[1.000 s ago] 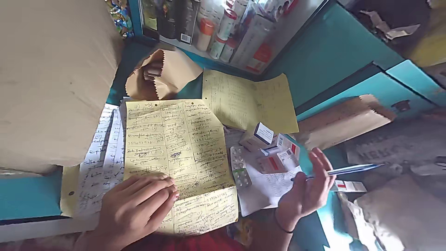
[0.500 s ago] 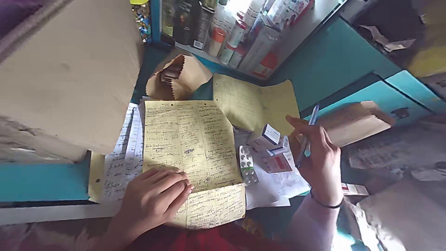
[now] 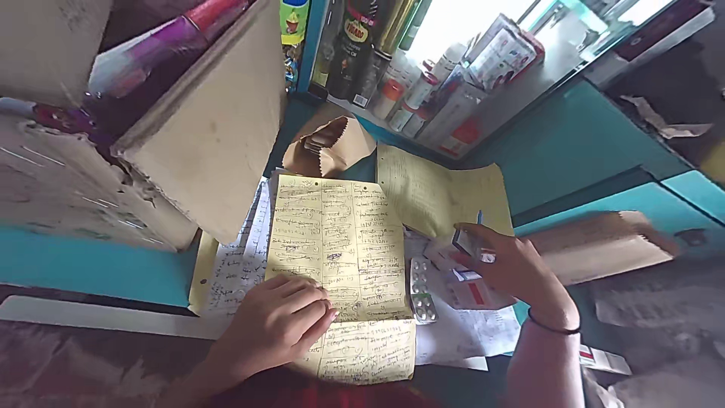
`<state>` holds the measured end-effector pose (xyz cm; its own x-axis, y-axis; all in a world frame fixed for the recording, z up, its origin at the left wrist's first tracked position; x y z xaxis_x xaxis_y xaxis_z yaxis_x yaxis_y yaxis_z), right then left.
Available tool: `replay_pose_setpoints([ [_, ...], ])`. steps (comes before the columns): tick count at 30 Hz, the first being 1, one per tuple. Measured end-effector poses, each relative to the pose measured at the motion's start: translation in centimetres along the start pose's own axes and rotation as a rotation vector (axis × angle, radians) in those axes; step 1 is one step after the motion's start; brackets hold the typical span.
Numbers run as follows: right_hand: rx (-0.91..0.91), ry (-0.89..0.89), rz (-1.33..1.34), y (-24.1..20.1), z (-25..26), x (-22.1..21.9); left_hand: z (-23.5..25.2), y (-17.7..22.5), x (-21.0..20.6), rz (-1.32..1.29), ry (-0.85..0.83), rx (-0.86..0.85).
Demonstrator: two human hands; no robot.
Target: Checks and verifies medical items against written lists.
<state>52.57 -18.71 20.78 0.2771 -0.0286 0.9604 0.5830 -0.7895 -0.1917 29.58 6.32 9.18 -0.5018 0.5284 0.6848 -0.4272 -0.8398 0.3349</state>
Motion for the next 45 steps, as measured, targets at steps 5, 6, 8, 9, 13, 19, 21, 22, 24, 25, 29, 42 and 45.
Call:
replay_pose_setpoints([
  [5,0.067,0.384,0.067,0.0,-1.3,2.3,0.0,0.0,0.0,0.002,0.008,-0.002],
  [6,0.122,0.370,0.103,0.1,-1.2,2.5,-0.1,0.0,0.0,0.002,0.009,0.000],
  [8,0.191,0.264,0.174,0.4,-0.9,2.7,-0.1,0.0,0.0,0.001,0.009,-0.001],
  [9,0.188,0.263,0.177,0.5,-0.9,2.8,-0.1,0.0,0.1,0.003,0.011,-0.002],
  [13,0.060,0.404,0.059,-0.3,-0.2,4.0,-0.1,0.0,0.1,0.004,0.012,-0.004],
  [19,-0.075,0.342,-0.064,1.0,3.7,3.3,0.0,-0.1,0.0,0.004,0.017,-0.006],
  [21,-0.128,0.248,-0.094,1.4,4.4,2.9,0.0,-0.1,0.0,0.005,0.015,-0.002],
  [22,-0.139,0.217,-0.101,1.3,4.3,2.8,-0.1,-0.1,0.0,0.005,0.015,-0.001],
  [24,-0.098,0.263,-0.099,1.1,2.7,2.8,0.0,-0.1,0.0,0.004,0.016,-0.004],
  [25,-0.050,0.315,-0.087,0.8,1.4,2.8,-0.1,-0.1,0.0,-0.001,0.016,-0.003],
  [29,0.067,0.525,-0.058,-0.5,-4.6,1.5,-0.1,-0.1,0.0,-0.010,0.014,-0.002],
  [42,-0.026,0.813,0.235,2.6,-9.4,-9.2,-0.5,-0.3,0.3,-0.053,-0.032,-0.019],
  [45,-0.055,0.828,0.255,2.7,-8.4,-10.4,-0.5,-0.4,0.4,-0.061,-0.042,-0.024],
])
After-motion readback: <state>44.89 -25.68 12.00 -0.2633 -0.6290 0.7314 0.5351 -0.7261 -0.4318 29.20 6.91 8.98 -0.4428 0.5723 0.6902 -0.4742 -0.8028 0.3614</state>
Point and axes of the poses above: each hand's wrist, its own z-axis towards the middle knuckle, its own x-axis out of the back of the hand, y = z × x, the point moved 4 cm from there along z, towards the middle knuckle, and after that the axes turned 11 degrees about -y, right-handed, at the moved point
